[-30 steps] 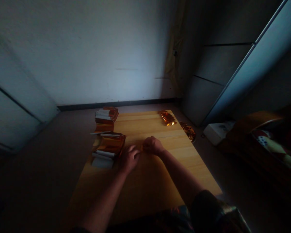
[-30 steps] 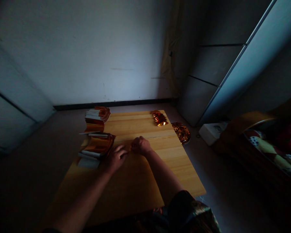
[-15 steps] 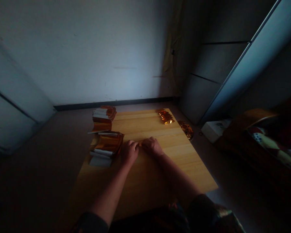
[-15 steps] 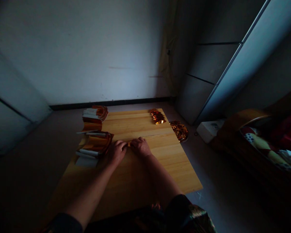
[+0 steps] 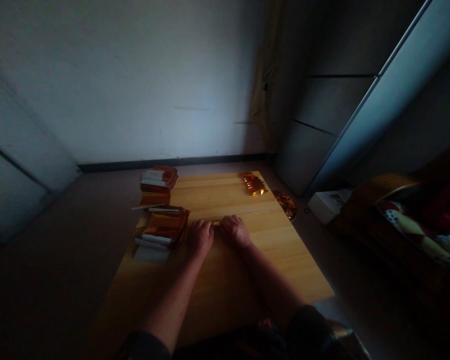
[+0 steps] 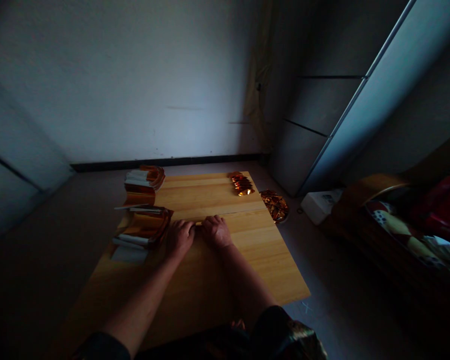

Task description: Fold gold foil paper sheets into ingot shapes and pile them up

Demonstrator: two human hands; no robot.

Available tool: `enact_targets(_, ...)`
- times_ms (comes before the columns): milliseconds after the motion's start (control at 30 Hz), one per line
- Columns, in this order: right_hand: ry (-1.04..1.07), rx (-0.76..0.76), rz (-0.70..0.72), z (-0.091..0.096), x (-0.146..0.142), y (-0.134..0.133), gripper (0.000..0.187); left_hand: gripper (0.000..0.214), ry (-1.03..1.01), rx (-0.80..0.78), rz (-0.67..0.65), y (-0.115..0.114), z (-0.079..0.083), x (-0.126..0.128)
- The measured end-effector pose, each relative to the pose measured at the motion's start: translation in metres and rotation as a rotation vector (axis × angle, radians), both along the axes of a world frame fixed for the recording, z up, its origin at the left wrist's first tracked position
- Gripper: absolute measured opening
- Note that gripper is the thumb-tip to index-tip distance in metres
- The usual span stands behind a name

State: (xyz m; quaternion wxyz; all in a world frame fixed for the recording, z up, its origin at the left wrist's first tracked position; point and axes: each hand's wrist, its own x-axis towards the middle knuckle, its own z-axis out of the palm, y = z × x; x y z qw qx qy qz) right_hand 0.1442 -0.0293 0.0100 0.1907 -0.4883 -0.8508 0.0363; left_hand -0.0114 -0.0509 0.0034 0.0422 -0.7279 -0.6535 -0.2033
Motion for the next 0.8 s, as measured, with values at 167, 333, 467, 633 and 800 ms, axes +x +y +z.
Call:
enact_targets(167, 0.039, -0.038, -0.135, -0.002, 0.0022, 0.0017, 0.019, 0.024, -0.002, 0.005, 0.038, -0.0003, -0.0023, -0.0017)
enact_targets(333, 0.03, -0.059, -0.19, 0.0, 0.0008, 0.002, 0.019, 0.021, 0.015, 0.01, 0.015, -0.0004, -0.0032, -0.0013)
enact_targets(467, 0.065, -0.073, -0.176, 0.0001, -0.0006, 0.0035, 0.017, 0.019, 0.023, 0.013, 0.023, -0.0004, -0.0032, -0.0005)
enact_targets(633, 0.09, -0.154, -0.174, 0.0017, -0.0021, 0.0049, 0.015, 0.021, 0.015, -0.011, 0.049, -0.0027, 0.0029, 0.0017)
enact_targets(800, 0.065, -0.144, -0.161, 0.0036, -0.0041, 0.0026, 0.013, 0.021, 0.055, -0.002, 0.044, -0.0033, 0.0038, 0.0015)
